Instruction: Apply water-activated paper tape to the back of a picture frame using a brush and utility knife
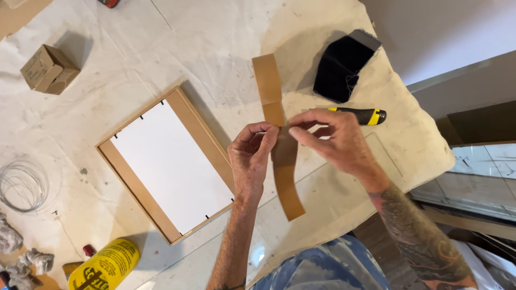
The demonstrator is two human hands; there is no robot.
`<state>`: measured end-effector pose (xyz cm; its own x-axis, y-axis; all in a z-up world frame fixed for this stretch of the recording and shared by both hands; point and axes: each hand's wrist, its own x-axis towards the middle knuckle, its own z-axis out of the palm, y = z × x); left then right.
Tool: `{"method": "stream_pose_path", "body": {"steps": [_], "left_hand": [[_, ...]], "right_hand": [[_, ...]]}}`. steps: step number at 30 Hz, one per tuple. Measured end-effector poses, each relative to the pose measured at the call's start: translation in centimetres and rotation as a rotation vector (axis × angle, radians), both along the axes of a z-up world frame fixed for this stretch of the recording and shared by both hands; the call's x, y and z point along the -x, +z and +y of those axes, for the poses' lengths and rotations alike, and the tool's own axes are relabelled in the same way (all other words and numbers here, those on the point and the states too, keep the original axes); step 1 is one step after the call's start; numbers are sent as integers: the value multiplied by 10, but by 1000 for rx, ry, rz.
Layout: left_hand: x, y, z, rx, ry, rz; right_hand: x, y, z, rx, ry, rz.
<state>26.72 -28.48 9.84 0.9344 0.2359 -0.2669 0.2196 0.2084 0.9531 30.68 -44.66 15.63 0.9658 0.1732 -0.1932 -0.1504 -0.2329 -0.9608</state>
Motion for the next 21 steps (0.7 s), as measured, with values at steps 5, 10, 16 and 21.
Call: {"method": "stream_pose_path", "body": {"steps": [5,10,16,21], "left_hand": [[-12,37,7,-568,-106,-247],[-17,38,3,-1032,-210,-536],[-24,47,14,-999,-306,-529],[-22,27,44,-912,-269,-471]], "right_hand": [[4,0,7,100,84,-97],[10,-4,11,161,56,-162],[14,-1,10,154,37,-246],[17,-9,2,91,5,-206]]}}
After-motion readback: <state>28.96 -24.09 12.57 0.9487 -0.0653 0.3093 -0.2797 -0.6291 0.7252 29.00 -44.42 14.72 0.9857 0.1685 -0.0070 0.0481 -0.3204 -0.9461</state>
